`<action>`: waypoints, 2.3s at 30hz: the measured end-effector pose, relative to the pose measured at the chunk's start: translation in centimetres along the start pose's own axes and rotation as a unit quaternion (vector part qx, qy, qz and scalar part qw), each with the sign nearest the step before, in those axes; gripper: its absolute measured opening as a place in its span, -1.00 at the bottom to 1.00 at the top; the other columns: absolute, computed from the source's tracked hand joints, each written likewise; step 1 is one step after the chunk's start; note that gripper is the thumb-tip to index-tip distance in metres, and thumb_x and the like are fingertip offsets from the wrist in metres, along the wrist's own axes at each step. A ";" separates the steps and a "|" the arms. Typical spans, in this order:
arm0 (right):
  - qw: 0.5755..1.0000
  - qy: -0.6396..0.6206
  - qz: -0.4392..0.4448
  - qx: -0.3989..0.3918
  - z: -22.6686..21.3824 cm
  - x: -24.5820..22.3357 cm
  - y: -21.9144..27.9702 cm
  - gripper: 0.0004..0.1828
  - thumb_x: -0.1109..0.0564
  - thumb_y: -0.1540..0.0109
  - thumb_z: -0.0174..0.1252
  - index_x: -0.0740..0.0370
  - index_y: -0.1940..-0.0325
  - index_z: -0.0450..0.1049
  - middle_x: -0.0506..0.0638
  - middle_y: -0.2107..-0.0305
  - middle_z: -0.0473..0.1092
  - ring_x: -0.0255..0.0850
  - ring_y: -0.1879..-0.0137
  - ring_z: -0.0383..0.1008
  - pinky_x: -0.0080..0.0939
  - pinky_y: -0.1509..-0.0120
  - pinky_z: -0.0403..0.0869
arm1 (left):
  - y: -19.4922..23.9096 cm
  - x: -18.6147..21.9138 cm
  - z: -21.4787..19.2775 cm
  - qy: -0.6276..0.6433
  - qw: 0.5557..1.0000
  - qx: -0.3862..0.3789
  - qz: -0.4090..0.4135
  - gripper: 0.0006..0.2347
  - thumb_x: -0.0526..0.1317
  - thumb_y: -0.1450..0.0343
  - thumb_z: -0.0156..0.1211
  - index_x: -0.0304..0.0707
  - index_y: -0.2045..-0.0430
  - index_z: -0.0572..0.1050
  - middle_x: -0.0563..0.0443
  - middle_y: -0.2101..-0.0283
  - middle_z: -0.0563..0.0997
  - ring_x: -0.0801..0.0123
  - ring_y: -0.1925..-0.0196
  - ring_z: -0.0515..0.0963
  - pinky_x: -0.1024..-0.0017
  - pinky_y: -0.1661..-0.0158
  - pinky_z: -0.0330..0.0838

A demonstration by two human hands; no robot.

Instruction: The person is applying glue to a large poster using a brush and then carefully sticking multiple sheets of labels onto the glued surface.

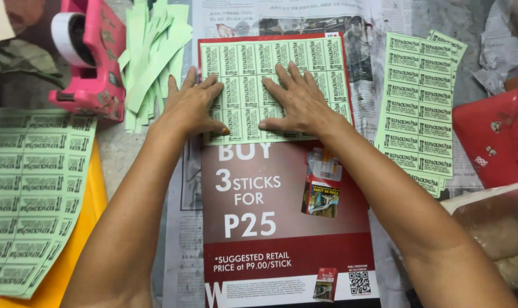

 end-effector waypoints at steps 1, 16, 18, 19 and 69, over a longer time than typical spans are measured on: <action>1.000 0.000 -0.003 -0.002 -0.5 -0.1 0.5 0.19 -0.76 -0.04 0.07 -0.11 -0.57 0.12 0.25 -0.51 -0.04 0.30 -0.61 -0.21 0.42 -0.59 -0.17 | 0.5 -0.2 -0.1 0.001 1.000 -0.001 -0.004 -0.06 0.23 -0.05 0.53 0.05 -0.38 0.29 0.12 -0.50 0.24 -0.08 -0.58 -0.02 -0.42 -0.37 -0.25; 0.981 0.132 0.128 -0.063 -5.7 9.0 9.0 0.00 -0.38 0.11 0.52 -0.36 -0.40 0.37 -0.09 -0.46 0.17 0.16 -0.62 -0.17 0.30 -0.63 -0.14 | 1.6 -1.0 2.1 -0.063 0.998 0.028 0.001 -0.24 0.01 -0.07 0.64 0.09 -0.24 0.50 0.11 -0.35 0.49 -0.19 -0.57 0.05 -0.43 -0.34 -0.14; 0.982 0.152 0.103 -0.030 -5.0 9.8 9.4 -0.07 -0.35 0.05 0.47 -0.44 -0.40 0.35 -0.04 -0.46 0.17 0.20 -0.61 -0.14 0.35 -0.62 -0.11 | 3.2 -1.4 2.2 -0.059 0.993 0.095 0.039 -0.36 0.02 -0.23 0.48 -0.09 -0.25 0.47 -0.05 -0.30 0.55 -0.19 -0.53 0.17 -0.40 -0.33 -0.03; 0.983 0.152 0.098 -0.029 -5.9 9.4 10.0 -0.07 -0.35 0.05 0.47 -0.44 -0.40 0.35 -0.04 -0.46 0.17 0.20 -0.61 -0.14 0.35 -0.62 -0.11 | 4.5 -2.3 1.8 -0.060 0.993 0.095 0.034 -0.36 0.02 -0.23 0.48 -0.09 -0.25 0.47 -0.05 -0.30 0.55 -0.19 -0.53 0.17 -0.40 -0.33 -0.03; 0.996 0.045 -0.079 -0.004 -3.9 -3.2 43.1 -0.07 -0.10 0.08 0.37 -0.19 -0.40 0.35 -0.10 -0.23 0.45 -0.12 -0.38 0.44 -0.02 -0.44 0.44 | 40.4 -18.2 5.1 -0.148 0.973 0.079 -0.157 -0.74 -0.67 -0.24 0.10 -0.24 0.67 0.48 0.00 0.59 0.48 0.23 0.54 0.47 0.23 0.53 0.43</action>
Point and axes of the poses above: each hand's wrist, its own y-axis away from the middle knuckle, its own z-axis out of the palm, x = y × z, the point moved 2 cm from there along -y, towards the middle knuckle
